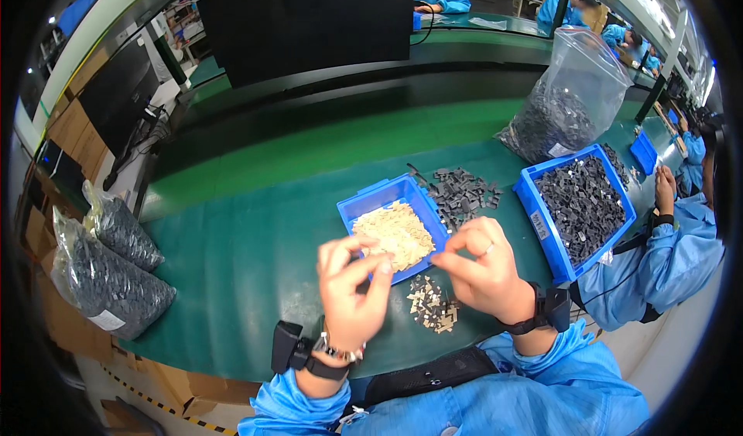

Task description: Manually assemble small white plastic components into larger grey plastic housings at a factory assembly line.

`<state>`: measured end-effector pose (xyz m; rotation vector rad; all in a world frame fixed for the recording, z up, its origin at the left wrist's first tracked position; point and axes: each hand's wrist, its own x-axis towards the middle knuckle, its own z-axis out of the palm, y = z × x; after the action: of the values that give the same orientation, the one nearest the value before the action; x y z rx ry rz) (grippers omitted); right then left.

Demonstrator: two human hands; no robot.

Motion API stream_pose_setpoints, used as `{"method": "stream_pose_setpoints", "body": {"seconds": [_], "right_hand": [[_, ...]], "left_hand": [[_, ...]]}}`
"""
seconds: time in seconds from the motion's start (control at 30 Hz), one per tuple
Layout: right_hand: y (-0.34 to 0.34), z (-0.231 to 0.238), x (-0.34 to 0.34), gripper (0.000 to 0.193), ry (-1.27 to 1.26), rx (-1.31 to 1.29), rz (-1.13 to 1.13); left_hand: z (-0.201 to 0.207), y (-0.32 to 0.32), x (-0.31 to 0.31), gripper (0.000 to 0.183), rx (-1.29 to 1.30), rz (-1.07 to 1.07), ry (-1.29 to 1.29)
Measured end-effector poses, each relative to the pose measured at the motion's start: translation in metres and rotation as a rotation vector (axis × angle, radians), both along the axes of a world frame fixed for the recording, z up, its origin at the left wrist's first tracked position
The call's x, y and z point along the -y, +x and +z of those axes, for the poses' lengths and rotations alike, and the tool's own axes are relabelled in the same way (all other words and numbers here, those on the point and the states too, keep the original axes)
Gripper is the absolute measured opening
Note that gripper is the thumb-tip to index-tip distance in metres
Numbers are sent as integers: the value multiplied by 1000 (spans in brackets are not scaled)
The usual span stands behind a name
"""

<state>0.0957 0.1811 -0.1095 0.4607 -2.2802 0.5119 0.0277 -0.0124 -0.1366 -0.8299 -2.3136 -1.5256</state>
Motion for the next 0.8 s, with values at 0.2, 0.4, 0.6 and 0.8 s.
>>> {"method": "stream_pose_setpoints", "body": {"seconds": [0.2, 0.4, 0.6, 0.8], "right_hand": [[18, 6, -22, 29, 157, -112, 184], [31, 10, -32, 29, 189, -103, 213], [47, -2, -28, 21, -287, 100, 97], [58, -12, -18, 4, -843, 481, 148]], "left_hand": [[23, 26, -10, 21, 640, -490, 271], [24, 31, -21, 12, 949, -630, 417], [18, 43, -34, 8, 709, -483, 438], [8, 53, -43, 9, 369, -390, 200]]}}
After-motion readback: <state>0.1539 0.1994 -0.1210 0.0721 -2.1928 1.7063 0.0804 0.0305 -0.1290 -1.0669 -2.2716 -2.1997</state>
